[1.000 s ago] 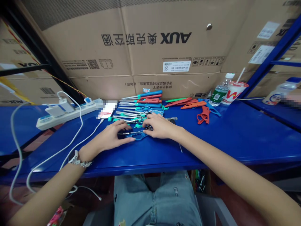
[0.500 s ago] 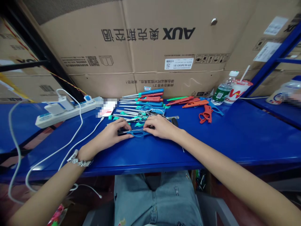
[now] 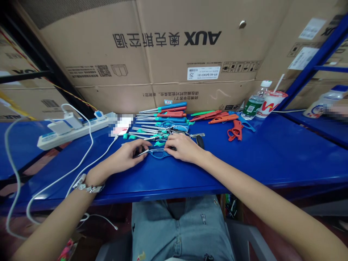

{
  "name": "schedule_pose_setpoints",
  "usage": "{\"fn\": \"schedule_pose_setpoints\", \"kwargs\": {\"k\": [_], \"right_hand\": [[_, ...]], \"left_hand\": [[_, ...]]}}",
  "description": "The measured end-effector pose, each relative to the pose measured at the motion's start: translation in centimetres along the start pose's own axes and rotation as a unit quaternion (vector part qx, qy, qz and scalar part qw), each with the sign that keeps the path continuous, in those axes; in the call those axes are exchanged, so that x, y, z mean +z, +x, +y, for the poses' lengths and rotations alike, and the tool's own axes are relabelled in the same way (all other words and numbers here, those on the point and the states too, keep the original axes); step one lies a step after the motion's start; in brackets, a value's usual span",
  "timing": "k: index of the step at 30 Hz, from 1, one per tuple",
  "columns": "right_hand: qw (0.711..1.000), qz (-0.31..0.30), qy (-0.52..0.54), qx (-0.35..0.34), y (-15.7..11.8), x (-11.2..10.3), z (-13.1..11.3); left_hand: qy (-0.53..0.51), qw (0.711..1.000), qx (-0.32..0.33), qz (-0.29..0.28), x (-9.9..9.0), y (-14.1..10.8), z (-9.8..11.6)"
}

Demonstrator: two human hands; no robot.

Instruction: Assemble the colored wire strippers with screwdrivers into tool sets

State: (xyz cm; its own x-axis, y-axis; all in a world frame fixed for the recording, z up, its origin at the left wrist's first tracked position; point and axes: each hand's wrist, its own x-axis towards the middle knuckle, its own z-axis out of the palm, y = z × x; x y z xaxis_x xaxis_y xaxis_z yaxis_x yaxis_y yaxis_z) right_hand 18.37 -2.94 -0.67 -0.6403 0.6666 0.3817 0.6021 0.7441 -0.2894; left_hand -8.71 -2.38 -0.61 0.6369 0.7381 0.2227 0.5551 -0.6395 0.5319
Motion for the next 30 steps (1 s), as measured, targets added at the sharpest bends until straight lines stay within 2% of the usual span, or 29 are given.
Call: {"fn": "schedule_pose_setpoints", "kwargs": {"k": [5,13,21,25,30], "right_hand": [[1.000,0.004,-0.001,0.017,0.0,0.1,-0.1],[0.998,-0.030,-0.060,-0.002,0.1,-0.5,-0.2],[0.985,-0.061,-0.152,-0.050,1.5,-0.8,-1.5],[0.970,-0.063,-0.229,-0.047,1.7,-0.6,-2.5],[0.969,-0.050,-0.238,-0.038,1.5,-0.3,-2.7]], "left_hand": [[0.032,0.998,0.053,0.002,-0.3,0.1,-0.5],[0.091,0.991,0.094,-0.010,-0.4,0.7,-0.3],[0.147,0.983,0.113,0.001,-0.2,0.8,0.0],[0.163,0.979,0.124,0.003,0.0,0.9,0.1],[0.153,0.982,0.113,0.009,0.1,0.8,0.2]]}}
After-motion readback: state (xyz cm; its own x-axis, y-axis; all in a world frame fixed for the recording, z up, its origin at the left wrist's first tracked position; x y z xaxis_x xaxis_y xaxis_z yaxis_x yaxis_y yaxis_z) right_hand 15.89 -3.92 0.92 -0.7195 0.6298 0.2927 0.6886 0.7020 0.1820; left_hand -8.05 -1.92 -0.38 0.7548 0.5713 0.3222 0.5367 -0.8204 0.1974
